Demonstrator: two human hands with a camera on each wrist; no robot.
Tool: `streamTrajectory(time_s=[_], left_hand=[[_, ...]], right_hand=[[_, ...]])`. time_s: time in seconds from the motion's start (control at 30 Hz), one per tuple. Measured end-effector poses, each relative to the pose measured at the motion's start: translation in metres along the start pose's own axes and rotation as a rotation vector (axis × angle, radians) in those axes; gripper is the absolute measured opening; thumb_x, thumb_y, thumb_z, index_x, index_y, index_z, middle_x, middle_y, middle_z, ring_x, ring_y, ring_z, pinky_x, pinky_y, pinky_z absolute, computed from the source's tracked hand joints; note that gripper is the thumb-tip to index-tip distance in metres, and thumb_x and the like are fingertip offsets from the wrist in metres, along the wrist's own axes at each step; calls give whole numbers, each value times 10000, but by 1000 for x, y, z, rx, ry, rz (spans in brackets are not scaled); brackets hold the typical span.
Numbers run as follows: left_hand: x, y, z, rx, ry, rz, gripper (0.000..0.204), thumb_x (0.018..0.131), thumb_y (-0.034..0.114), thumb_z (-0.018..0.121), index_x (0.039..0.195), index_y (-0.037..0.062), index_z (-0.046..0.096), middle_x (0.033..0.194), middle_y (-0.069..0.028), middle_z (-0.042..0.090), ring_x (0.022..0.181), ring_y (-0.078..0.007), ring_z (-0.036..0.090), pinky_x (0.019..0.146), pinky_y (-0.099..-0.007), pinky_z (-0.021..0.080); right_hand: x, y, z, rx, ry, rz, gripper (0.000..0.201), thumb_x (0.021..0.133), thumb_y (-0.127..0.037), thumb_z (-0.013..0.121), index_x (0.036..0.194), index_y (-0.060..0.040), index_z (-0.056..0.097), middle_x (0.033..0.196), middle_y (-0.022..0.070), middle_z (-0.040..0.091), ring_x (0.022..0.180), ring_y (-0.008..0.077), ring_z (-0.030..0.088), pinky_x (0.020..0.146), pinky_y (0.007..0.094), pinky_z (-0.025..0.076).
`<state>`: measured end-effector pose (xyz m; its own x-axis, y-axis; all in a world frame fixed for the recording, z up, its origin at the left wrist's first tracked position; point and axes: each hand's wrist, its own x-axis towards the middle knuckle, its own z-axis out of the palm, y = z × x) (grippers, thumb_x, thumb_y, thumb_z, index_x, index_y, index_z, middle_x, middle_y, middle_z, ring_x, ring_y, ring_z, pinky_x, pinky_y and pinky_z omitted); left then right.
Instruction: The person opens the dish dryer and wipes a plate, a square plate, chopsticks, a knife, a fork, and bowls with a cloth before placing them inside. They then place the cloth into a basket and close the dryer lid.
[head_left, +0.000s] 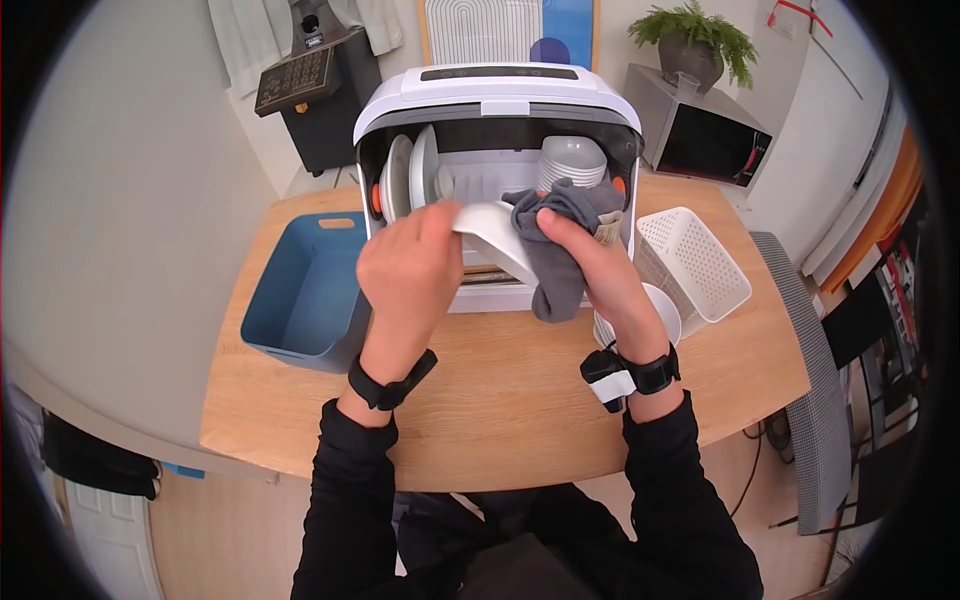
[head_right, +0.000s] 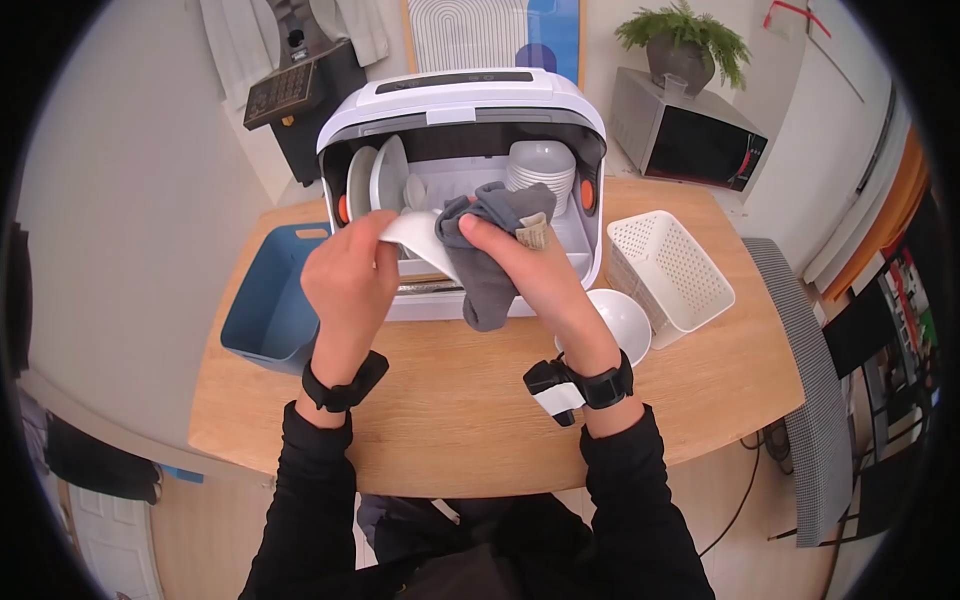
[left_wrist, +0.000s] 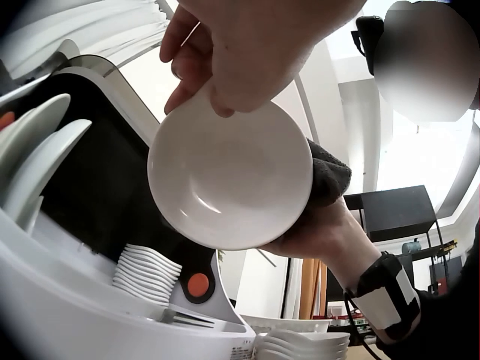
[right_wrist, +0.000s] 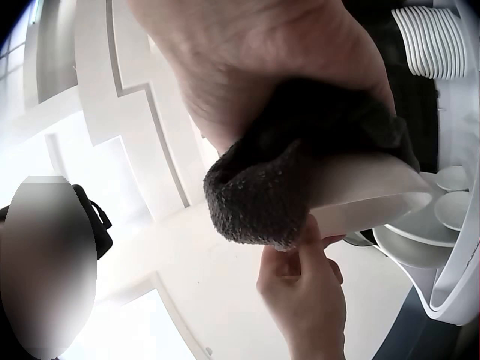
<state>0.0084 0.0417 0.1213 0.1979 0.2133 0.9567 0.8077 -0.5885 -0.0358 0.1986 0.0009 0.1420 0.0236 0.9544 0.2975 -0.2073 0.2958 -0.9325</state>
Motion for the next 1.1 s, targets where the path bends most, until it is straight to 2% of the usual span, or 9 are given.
streamTrajectory(time_s=[0.2, 0.3, 0.5, 0.63, 0.73, 0.87, 0.97, 1.03, 1.1], left_hand=[[1, 1, -11, -116, -159, -22, 199, 737, 13, 686, 887, 131, 632, 698, -40, 639, 599, -234, 617, 511, -325, 448], [5, 6, -15, -117, -199, 2, 176, 741, 35, 700, 871, 133, 632, 686, -41, 636, 591, -236, 614, 506, -320, 443], [3, -2, -16, -94, -160, -102, 116, 790, 102, 713, 872, 120, 633, 645, -41, 627, 539, -212, 601, 469, -305, 424], [6, 7, -24, -215, -295, -347, 99, 838, 151, 674, 880, 72, 630, 572, -64, 590, 491, -232, 587, 460, -328, 428], [0, 10, -16, -498, -279, -515, 217, 862, 144, 634, 1046, 30, 643, 579, -97, 605, 488, -241, 596, 468, -328, 442], [2, 15, -16, -530, -281, -552, 326, 871, 124, 595, 1170, -7, 603, 562, -122, 587, 474, -257, 585, 473, -346, 447], [6, 21, -23, -382, -335, -516, 333, 879, 103, 584, 1196, 3, 591, 551, -123, 573, 454, -248, 572, 466, -342, 436], [5, 24, -23, -352, -339, -496, 349, 889, 78, 579, 1236, 39, 585, 543, -117, 562, 433, -219, 560, 462, -323, 425], [2, 34, -27, -338, -302, -391, 364, 878, 72, 587, 1241, 45, 579, 532, -116, 545, 435, -242, 552, 459, -332, 418]], right_hand=[[-7, -9, 0, -181, -229, -116, 351, 877, -259, 701, 1162, -60, 650, 918, 5, 659, 850, 101, 606, 783, 244, 484], [-6, -5, -1, -210, -286, -153, 374, 887, -266, 681, 1208, -81, 633, 983, 12, 654, 905, 98, 599, 818, 249, 478], [1, -2, -6, 38, -295, 82, 445, 903, -294, 642, 1277, -66, 564, 1123, 45, 626, 1015, 113, 588, 900, 276, 468], [7, 0, -20, 242, -6, 129, 398, 902, -327, 615, 1192, -60, 567, 1128, 63, 634, 1045, 160, 609, 910, 295, 487], [13, -2, -30, 363, 166, 71, 384, 902, -303, 587, 1190, -50, 563, 1127, 75, 639, 1055, 169, 611, 939, 299, 479], [4, -3, -24, 64, 369, -131, 391, 896, -332, 566, 1153, -37, 558, 1077, 57, 614, 1010, 188, 589, 893, 295, 453], [4, 5, -11, -516, 406, -833, 399, 734, -108, 715, 1102, -52, 573, 1087, 89, 556, 998, 239, 565, 897, 308, 439], [0, 11, 2, -760, 348, -979, 446, 655, -13, 742, 1074, -56, 595, 1094, 104, 540, 1009, 261, 562, 903, 318, 442], [0, 23, 14, -747, 254, -883, 433, 651, 40, 739, 1062, -62, 647, 1097, 91, 577, 1018, 262, 585, 880, 318, 467]])
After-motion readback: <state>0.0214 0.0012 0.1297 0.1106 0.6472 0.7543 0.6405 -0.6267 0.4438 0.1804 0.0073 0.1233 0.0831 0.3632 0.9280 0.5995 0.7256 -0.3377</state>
